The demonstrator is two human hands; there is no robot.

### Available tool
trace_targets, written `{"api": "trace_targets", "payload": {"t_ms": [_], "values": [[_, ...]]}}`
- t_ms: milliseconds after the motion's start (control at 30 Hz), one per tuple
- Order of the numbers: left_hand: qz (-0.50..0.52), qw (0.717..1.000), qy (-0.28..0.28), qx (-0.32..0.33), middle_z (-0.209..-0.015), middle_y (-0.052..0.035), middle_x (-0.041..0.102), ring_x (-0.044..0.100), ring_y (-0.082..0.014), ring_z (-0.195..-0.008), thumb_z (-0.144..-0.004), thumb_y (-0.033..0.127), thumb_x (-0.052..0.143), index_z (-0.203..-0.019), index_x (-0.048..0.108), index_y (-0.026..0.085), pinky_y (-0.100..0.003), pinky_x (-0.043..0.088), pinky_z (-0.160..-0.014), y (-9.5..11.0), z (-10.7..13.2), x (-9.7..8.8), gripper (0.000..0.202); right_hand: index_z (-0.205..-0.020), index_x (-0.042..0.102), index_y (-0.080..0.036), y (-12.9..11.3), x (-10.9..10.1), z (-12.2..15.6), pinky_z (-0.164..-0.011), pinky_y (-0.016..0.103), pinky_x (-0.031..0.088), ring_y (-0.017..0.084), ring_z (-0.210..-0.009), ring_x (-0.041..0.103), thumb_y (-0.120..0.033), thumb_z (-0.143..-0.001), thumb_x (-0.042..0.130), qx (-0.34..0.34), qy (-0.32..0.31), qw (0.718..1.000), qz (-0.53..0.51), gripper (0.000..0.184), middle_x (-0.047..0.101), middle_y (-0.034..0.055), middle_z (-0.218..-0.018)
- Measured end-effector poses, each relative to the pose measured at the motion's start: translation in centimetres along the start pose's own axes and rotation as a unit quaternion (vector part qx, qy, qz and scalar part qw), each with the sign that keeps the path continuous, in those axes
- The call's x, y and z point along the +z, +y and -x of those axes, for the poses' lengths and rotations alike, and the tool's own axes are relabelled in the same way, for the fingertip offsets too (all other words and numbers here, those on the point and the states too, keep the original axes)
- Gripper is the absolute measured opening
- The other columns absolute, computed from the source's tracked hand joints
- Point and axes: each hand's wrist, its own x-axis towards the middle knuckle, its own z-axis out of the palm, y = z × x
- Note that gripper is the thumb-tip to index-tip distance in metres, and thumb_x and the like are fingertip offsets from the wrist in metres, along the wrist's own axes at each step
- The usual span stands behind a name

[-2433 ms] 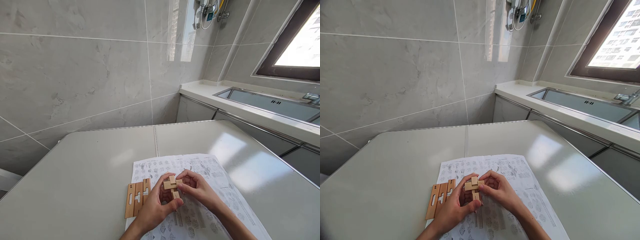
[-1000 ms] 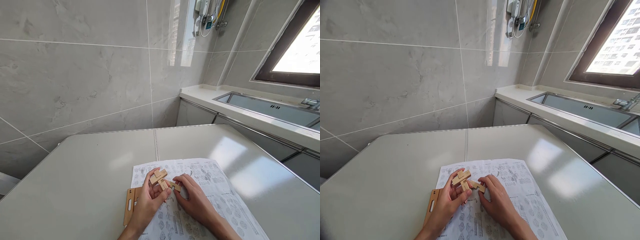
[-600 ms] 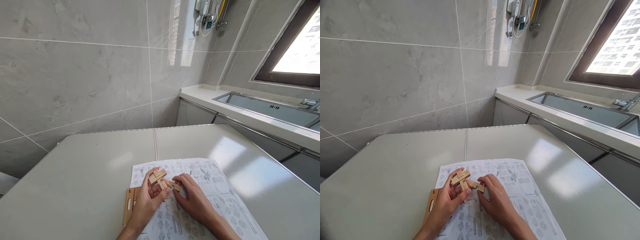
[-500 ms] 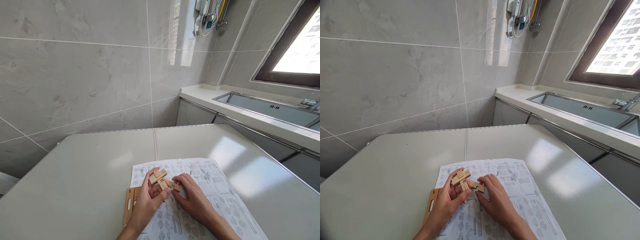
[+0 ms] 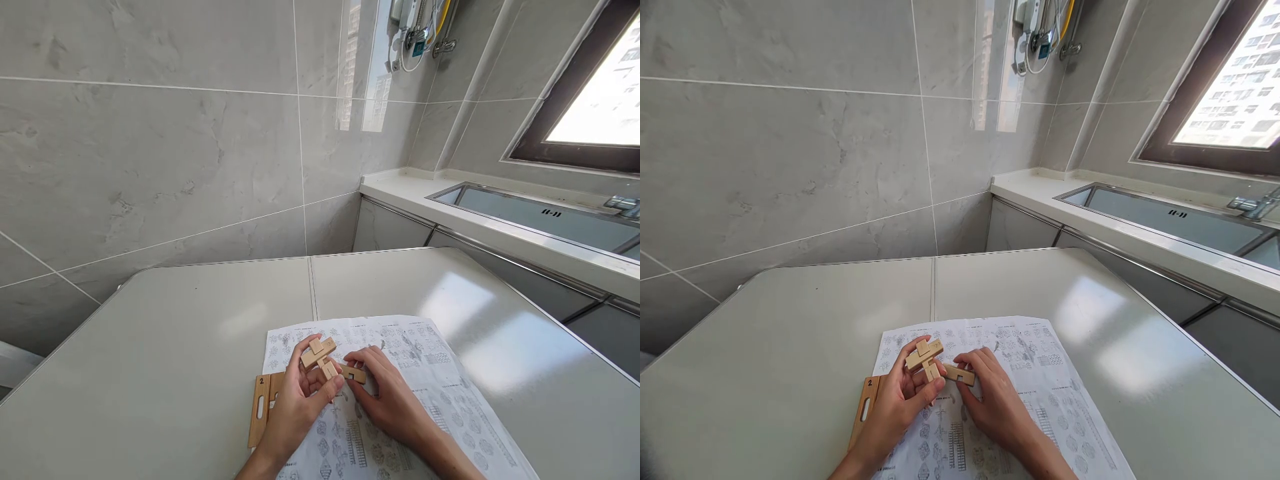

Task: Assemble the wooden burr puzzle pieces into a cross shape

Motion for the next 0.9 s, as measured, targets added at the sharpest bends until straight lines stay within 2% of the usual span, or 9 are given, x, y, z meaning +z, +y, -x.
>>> {"api": "trace_targets", "payload": {"t_ms": [200, 433, 533, 667, 800, 900], "values": [[0.001, 1.0, 0.003, -0.003, -0.109, -0.0055, 0.071, 0.067, -0.0198, -0.095, -0.085, 0.045, 0.086, -0.146, 0.044, 0.03, -0.03, 0.052, -0.081, -0.2, -0.1, -0.1, 0.075, -0.124, 0.065, -0.027, 0.5, -0.2, -0.1, -0.092, 0.047, 0.055, 0.03, -0.107, 0.062, -0.02, -0.099, 0.058, 0.007, 0.015, 0.999, -0.046, 0.026, 0.069, 0.01, -0.113], [-0.001, 1.0, 0.008, -0.011, -0.108, -0.0056, 0.071, 0.067, -0.0207, -0.094, -0.081, 0.047, 0.088, -0.145, 0.047, 0.03, -0.03, 0.051, -0.079, -0.3, 0.0, -0.2, 0.078, -0.126, 0.068, -0.028, 0.9, -0.5, -0.3, -0.087, 0.043, 0.057, 0.024, -0.088, 0.065, -0.028, -0.095, 0.064, 0.042, 0.047, 0.994, -0.089, 0.031, 0.072, 0.0054, -0.103], [-0.002, 1.0, 0.01, -0.014, -0.11, -0.0066, 0.071, 0.067, -0.0215, -0.095, -0.081, 0.046, 0.088, -0.145, 0.046, 0.029, -0.032, 0.052, -0.08, -0.3, 0.0, -0.1, 0.079, -0.123, 0.069, -0.027, 1.2, -0.5, -0.3, -0.087, 0.041, 0.058, 0.023, -0.087, 0.068, -0.036, -0.096, 0.068, 0.074, 0.037, 0.987, -0.137, 0.029, 0.073, 0.0057, -0.11], [-0.004, 1.0, 0.007, -0.013, -0.111, -0.0076, 0.071, 0.067, -0.0211, -0.094, -0.082, 0.045, 0.088, -0.146, 0.044, 0.028, -0.032, 0.052, -0.081, -0.3, -0.1, 0.0, 0.08, -0.123, 0.067, -0.025, 1.6, -0.4, -0.2, -0.085, 0.041, 0.059, 0.023, -0.087, 0.072, -0.043, -0.094, 0.074, 0.116, 0.032, 0.971, -0.206, 0.035, 0.072, 0.0081, -0.121], [-0.011, 1.0, 0.011, -0.012, -0.107, -0.0068, 0.071, 0.067, -0.0212, -0.093, -0.082, 0.046, 0.087, -0.147, 0.045, 0.027, -0.032, 0.052, -0.08, -0.1, 0.1, 0.1, 0.079, -0.117, 0.067, -0.023, 1.6, -0.4, -0.2, -0.077, 0.039, 0.06, 0.023, -0.081, 0.073, -0.049, -0.093, 0.076, 0.124, 0.034, 0.96, -0.249, 0.036, 0.073, 0.0073, -0.109], [-0.015, 1.0, 0.011, -0.016, -0.106, -0.0061, 0.071, 0.068, -0.0221, -0.095, -0.081, 0.045, 0.088, -0.146, 0.046, 0.028, -0.032, 0.051, -0.08, 0.0, 0.2, 0.2, 0.079, -0.108, 0.067, -0.021, 1.2, -0.6, -0.4, -0.077, 0.039, 0.06, 0.024, -0.081, 0.074, -0.054, -0.096, 0.072, 0.11, 0.027, 0.951, -0.288, 0.035, 0.074, 0.0069, -0.095]]}}
